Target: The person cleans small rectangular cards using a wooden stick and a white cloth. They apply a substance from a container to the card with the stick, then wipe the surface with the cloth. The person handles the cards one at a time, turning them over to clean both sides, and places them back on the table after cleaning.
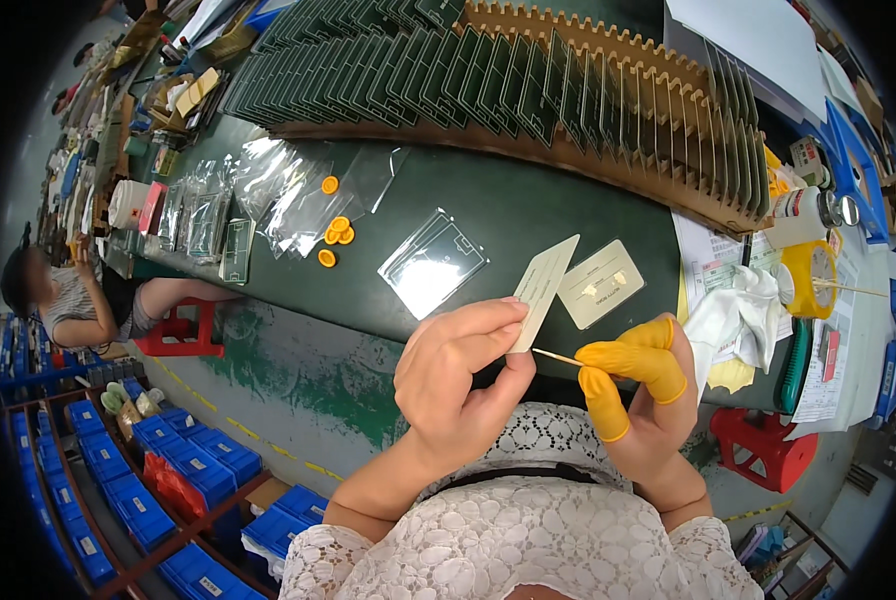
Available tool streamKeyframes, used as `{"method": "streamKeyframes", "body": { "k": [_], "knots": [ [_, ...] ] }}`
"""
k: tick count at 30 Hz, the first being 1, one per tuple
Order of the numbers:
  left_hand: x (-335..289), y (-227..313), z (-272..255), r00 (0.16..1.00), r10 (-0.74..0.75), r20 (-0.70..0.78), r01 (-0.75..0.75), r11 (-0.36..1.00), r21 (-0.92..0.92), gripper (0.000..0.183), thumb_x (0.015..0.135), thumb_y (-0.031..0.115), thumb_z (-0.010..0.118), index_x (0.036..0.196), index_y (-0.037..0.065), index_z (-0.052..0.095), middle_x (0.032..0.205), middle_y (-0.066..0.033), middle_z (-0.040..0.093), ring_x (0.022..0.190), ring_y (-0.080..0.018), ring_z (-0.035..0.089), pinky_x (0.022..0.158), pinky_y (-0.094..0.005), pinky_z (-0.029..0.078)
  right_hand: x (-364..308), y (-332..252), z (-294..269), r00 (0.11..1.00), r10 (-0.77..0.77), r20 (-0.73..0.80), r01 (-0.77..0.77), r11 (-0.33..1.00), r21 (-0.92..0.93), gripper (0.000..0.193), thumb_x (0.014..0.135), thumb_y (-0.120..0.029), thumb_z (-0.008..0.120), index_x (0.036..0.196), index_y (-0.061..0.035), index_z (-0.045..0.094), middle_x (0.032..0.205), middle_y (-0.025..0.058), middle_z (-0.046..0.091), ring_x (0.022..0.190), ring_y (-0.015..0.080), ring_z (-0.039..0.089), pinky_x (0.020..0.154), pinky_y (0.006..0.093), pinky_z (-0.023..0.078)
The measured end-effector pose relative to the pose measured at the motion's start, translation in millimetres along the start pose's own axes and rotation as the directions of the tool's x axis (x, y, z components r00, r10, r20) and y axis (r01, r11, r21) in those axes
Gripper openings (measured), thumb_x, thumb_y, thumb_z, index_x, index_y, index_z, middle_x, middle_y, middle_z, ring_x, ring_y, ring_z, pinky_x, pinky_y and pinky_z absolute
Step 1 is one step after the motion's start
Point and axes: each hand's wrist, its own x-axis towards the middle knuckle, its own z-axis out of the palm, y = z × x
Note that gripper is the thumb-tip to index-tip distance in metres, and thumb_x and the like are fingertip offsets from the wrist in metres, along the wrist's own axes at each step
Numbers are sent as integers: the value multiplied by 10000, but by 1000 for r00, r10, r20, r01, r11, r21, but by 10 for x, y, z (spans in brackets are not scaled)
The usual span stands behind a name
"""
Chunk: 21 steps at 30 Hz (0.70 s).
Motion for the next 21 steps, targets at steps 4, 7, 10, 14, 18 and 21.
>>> {"method": "streamKeyframes", "body": {
  "k": [4,7,10,14,18,21],
  "knots": [
    [5,-2,5,1000,7,-7,-7,1000,4,279,714,-131,687,917,11,559,957,-164,678,874,-238,682,764,-293,535,6,2,19,1000,2,-8,-2,1000,1,253,720,13,759,952,-20,664,827,96,598,707,208,532,582,285,424],
    [0,-9,16,1000,2,-14,-2,1000,-3,276,714,-130,691,912,11,560,952,-165,679,873,-237,682,765,-293,534,11,11,25,1000,-2,-9,2,1000,0,253,719,10,761,950,-20,663,824,96,602,708,209,531,583,286,420],
    [14,1,9,1000,0,-3,0,1000,7,273,716,-129,692,908,12,559,948,-166,681,868,-234,682,763,-293,534,7,19,23,1000,0,-7,0,1000,1,253,718,7,764,949,-20,664,825,94,602,706,210,529,587,286,419],
    [0,-52,47,997,25,-78,-26,1000,-8,288,640,-75,724,888,16,608,923,-117,704,792,-244,683,665,-301,511,-6,5,28,1000,28,-5,-28,999,16,253,716,0,768,948,-22,668,829,93,601,704,213,527,589,285,417],
    [3,-23,22,1000,10,-29,-9,1000,0,275,690,-111,704,898,13,574,940,-150,690,840,-236,682,726,-294,527,-8,11,23,1000,18,-19,-18,1000,-2,260,708,-3,774,947,-24,672,824,91,596,705,215,528,588,288,417],
    [3,-9,16,1000,-2,-8,2,1000,1,273,714,-130,693,904,11,559,951,-167,684,863,-234,682,757,-292,535,-8,17,25,1000,15,-24,-16,1000,-10,267,702,-2,777,947,-27,674,819,90,593,705,217,527,589,290,416]
  ]
}}
